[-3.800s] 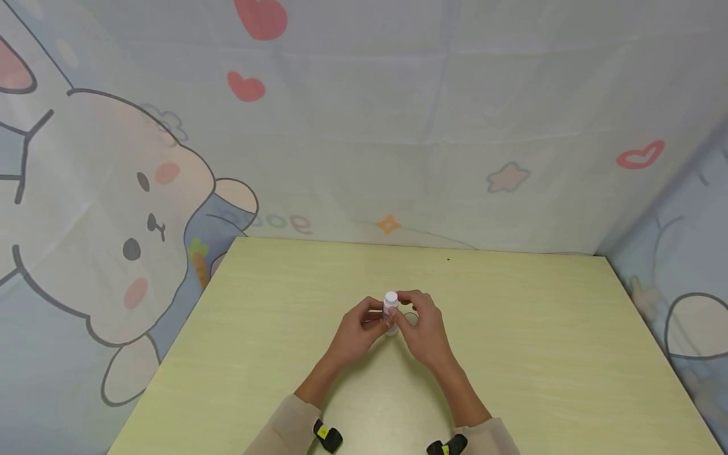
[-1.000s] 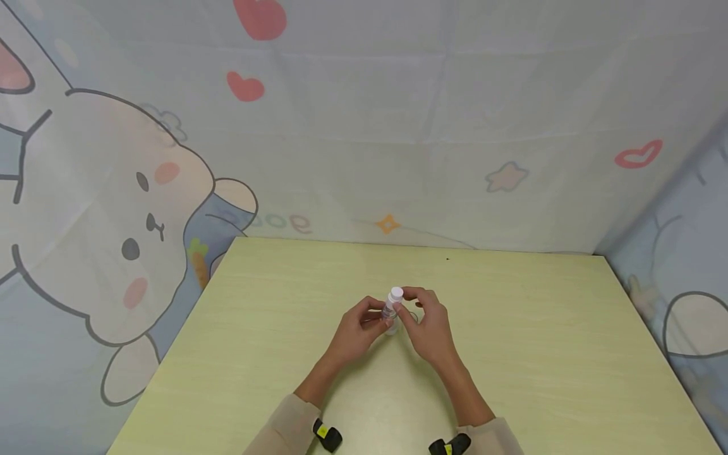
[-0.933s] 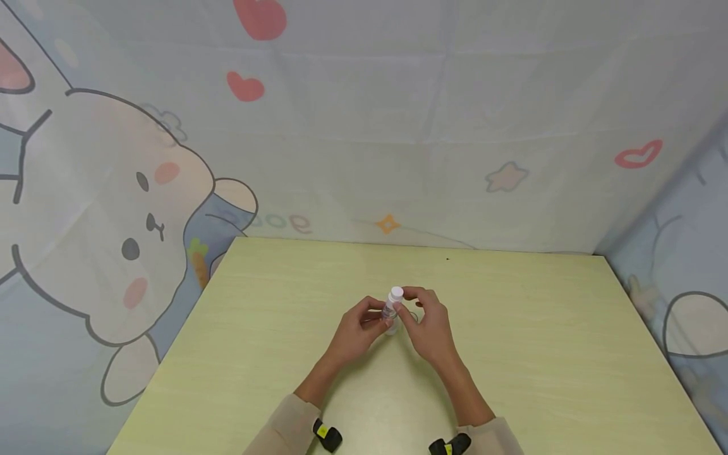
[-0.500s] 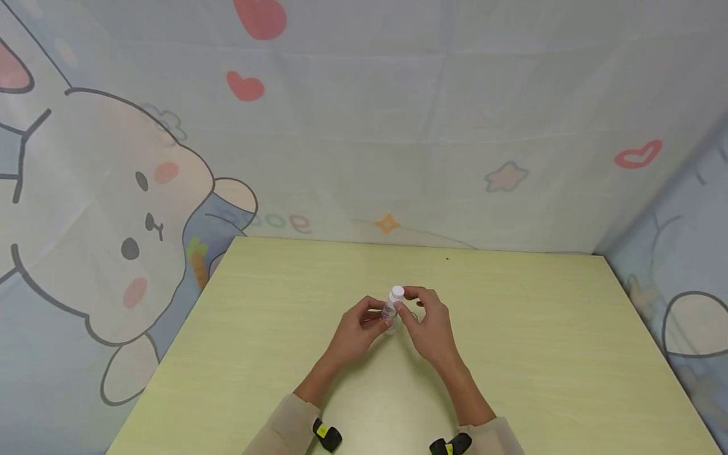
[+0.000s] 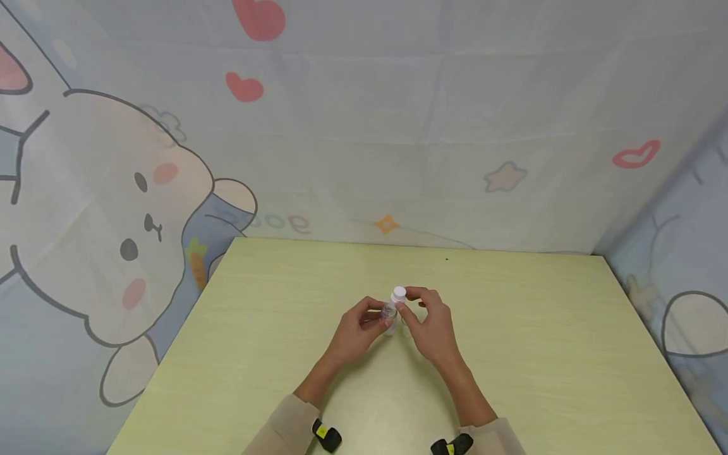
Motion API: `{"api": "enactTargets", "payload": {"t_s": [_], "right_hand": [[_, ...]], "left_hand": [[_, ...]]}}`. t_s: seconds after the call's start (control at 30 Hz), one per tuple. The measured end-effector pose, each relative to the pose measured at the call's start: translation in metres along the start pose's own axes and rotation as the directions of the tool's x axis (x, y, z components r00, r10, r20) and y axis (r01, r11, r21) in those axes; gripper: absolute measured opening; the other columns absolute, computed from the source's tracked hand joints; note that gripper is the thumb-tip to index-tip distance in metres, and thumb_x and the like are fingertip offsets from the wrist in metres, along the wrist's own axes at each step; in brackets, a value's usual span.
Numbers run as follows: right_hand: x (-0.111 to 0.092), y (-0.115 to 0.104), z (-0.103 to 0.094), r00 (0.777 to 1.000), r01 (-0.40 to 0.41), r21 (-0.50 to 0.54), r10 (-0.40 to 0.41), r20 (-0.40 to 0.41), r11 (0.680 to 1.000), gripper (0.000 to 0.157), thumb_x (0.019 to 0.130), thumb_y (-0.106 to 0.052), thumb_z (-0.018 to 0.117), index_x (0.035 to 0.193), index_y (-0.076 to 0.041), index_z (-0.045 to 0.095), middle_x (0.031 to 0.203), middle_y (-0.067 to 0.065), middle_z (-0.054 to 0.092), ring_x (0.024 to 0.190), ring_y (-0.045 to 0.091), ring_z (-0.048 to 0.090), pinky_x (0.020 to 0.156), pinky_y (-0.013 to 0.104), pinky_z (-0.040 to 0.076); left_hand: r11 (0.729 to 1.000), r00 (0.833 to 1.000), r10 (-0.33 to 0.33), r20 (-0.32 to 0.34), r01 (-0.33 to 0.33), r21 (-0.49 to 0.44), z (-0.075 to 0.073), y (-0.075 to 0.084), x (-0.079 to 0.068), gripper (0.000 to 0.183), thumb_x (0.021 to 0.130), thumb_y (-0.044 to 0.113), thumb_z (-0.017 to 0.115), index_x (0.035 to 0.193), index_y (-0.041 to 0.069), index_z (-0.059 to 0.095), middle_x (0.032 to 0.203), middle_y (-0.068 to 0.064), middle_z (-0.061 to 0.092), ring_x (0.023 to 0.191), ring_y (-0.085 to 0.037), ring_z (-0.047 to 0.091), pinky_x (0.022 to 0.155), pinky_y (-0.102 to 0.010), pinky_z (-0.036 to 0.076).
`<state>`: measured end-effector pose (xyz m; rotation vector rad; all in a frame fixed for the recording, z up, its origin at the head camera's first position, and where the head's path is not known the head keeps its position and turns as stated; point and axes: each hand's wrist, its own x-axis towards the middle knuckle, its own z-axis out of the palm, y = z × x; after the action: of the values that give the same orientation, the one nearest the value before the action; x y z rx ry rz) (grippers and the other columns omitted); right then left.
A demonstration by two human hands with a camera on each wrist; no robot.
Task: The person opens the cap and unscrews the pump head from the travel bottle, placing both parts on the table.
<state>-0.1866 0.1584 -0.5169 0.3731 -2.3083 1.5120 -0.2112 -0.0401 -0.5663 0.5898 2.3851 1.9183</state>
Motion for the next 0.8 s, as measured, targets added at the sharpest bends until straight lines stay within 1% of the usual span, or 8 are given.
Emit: {"api": "enactTargets", "payload": {"t_s": [0.17,0.4,0.47,0.53,0.8], "right_hand": [[-0.0004,-0.0002,-0.0017,1.000,-0.004,0.012,0.004,-0.003,1.000,0.025,0.101,-0.018,0.076,0.124,-0.010,0.072,0.118,0.004,0.073,0.115,0.023,0.064,0.099,0.045,0.050],[-0.0009,-0.0016,-0.0035,1.000,0.004,0.004,-0.004,-0.015,1.000,0.027,0.099,-0.014,0.078,0.124,-0.008,0.072,0.118,0.007,0.073,0.114,0.025,0.064,0.097,0.042,0.050],[-0.0005,-0.0027,-0.0046,1.000,0.003,0.010,-0.002,-0.017,1.000,0.027,0.099,-0.015,0.078,0.124,-0.008,0.072,0.118,0.006,0.073,0.113,0.024,0.064,0.097,0.042,0.050],[-0.0004,-0.0026,-0.0049,1.000,0.003,0.006,-0.003,-0.019,1.000,0.027,0.099,-0.014,0.078,0.124,-0.008,0.072,0.118,0.006,0.073,0.113,0.024,0.064,0.097,0.039,0.050],[-0.0020,-0.0008,-0.0087,1.000,-0.015,0.016,0.015,-0.017,1.000,0.024,0.100,-0.017,0.077,0.123,-0.010,0.072,0.117,0.005,0.073,0.113,0.023,0.064,0.099,0.041,0.051]], "left_hand": [[1.000,1.000,0.001,0.007,-0.001,0.002,0.0001,0.0002,-0.0003,0.027,0.101,0.029,0.076,0.125,0.020,0.067,0.130,0.002,0.070,0.123,-0.020,0.069,0.105,-0.032,0.055],[1.000,1.000,-0.008,0.007,0.008,0.001,-0.0004,0.0023,-0.0016,0.026,0.102,0.028,0.076,0.125,0.020,0.067,0.131,0.002,0.070,0.123,-0.022,0.068,0.105,-0.034,0.056],[1.000,1.000,-0.008,0.006,0.008,0.006,-0.0006,0.0028,-0.0017,0.026,0.102,0.028,0.075,0.125,0.021,0.067,0.131,0.002,0.070,0.123,-0.022,0.068,0.105,-0.034,0.056],[1.000,1.000,-0.010,0.006,0.010,0.008,-0.0008,0.0033,-0.0017,0.026,0.102,0.027,0.075,0.125,0.021,0.067,0.131,0.002,0.070,0.123,-0.022,0.068,0.105,-0.035,0.056],[1.000,1.000,-0.019,0.007,0.019,-0.002,-0.0002,0.0029,-0.0014,0.026,0.101,0.027,0.076,0.125,0.022,0.067,0.131,0.003,0.070,0.123,-0.022,0.068,0.105,-0.035,0.056]]}}
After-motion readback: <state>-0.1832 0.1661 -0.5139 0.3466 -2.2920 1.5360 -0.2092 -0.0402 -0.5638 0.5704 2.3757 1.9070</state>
